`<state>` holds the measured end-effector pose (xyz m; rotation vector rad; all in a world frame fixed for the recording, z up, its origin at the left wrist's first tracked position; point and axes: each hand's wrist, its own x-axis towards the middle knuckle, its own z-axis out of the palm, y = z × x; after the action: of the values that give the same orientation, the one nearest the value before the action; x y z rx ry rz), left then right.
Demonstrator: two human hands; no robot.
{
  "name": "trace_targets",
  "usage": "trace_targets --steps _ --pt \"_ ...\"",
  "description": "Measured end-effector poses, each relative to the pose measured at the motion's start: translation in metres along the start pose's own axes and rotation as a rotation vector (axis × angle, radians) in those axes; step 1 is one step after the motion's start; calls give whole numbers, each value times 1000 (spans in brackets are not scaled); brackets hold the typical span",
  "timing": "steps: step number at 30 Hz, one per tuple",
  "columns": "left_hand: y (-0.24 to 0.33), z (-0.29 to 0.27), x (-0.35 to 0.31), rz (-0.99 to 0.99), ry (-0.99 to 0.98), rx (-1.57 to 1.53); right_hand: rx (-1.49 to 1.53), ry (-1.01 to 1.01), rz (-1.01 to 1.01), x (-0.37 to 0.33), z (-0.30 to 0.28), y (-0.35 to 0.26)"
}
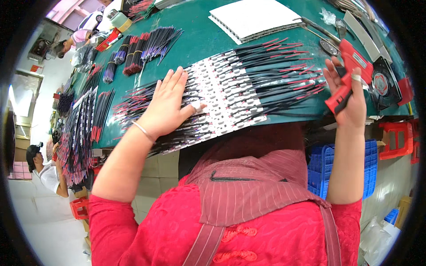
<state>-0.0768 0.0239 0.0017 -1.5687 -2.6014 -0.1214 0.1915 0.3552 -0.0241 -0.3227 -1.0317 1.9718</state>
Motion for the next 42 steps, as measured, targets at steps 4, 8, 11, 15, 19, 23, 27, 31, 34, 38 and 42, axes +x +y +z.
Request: trace_targets --steps 4,8,11,15,19,23,27,31,34,38,42 --pt "-19 -49 26 90 -308 -236 16 -158 -48 -18 -10 -47" --pt "-27 -63 72 43 -252 2 14 -120 -55 -43 24 -54" --pt "-30 -46 121 16 -182 137 -84 -45 -36 -55 51 -28" --pt "-62 -4 157 -234 -36 339 -63 -83 77 -51 85 15" --pt "-89 16 182 -384 -16 384 -149 -89 98 -50 97 34" --pt "-90 18 198 -447 -89 378 -181 -60 102 -39 97 47" --pt "-79 12 204 -484 -192 305 -160 -63 120 -34 88 54" --pt "-90 11 208 -457 -120 309 -96 -61 147 -31 85 54" --pt "-86 7 213 -428 -189 329 -78 -56 168 -30 84 54" --pt "-101 8 217 -454 -184 295 -73 -65 180 -30 85 55" --pt "-104 0 221 -536 -77 235 -63 -68 173 -30 84 55"
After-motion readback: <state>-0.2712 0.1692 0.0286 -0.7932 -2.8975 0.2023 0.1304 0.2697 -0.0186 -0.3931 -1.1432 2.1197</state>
